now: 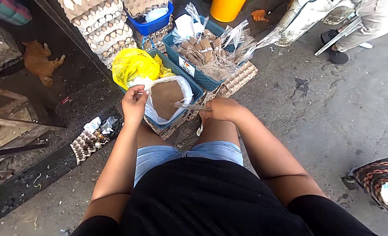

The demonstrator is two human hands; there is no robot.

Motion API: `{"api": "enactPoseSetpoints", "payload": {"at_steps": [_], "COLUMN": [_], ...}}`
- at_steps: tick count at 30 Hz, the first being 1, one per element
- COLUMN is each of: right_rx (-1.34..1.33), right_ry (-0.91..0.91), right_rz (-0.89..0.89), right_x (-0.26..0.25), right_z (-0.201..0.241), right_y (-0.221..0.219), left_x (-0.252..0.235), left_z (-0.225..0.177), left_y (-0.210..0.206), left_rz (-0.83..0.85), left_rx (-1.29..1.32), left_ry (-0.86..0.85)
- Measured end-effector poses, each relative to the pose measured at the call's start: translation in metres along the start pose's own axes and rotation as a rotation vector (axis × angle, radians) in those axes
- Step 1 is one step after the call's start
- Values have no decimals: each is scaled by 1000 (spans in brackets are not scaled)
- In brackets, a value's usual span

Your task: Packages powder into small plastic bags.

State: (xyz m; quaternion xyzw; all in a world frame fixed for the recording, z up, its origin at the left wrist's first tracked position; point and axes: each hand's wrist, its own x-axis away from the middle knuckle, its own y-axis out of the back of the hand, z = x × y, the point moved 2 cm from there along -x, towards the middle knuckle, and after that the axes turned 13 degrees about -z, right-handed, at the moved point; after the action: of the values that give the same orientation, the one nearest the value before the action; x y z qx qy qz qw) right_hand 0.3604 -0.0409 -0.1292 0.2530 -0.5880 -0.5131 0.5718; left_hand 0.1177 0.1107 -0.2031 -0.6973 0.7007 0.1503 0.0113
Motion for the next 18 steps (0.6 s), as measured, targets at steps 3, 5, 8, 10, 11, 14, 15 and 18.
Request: {"api": "enactPoseSetpoints", "payload": {"at_steps": [3, 5, 8, 10, 11, 14, 15, 18], "right_rx": [-271, -558, -978, -1178, -1265, -1428, -1464, -1593], "right_ry": [126, 175, 238, 303, 330, 352, 364, 424], "right_rz": [-98, -105, -127, -118, -112, -86, -73, -58], "right_x": [-37, -37, -38, -42, -42, -43, -44, -51], "right_z": [-50, -57, -49, -37, -28, -5, 1, 10], "right_y": [-53, -65, -85, -96, -99, -112, -118, -136], "left_x": [3, 9, 21, 28, 30, 31, 28, 15], "left_z": [-5, -9, -17, -25, -31, -55, -62, -86], "left_y": [-2, -5, -11, -17, -21, -31, -32, -32], "left_rz": [-31, -65, -57, -22, 15, 173, 232, 334], "left_rx": [72, 131, 200, 232, 261, 388, 427, 458], "left_ry": [52, 149, 268, 289, 301, 346, 340, 211]}}
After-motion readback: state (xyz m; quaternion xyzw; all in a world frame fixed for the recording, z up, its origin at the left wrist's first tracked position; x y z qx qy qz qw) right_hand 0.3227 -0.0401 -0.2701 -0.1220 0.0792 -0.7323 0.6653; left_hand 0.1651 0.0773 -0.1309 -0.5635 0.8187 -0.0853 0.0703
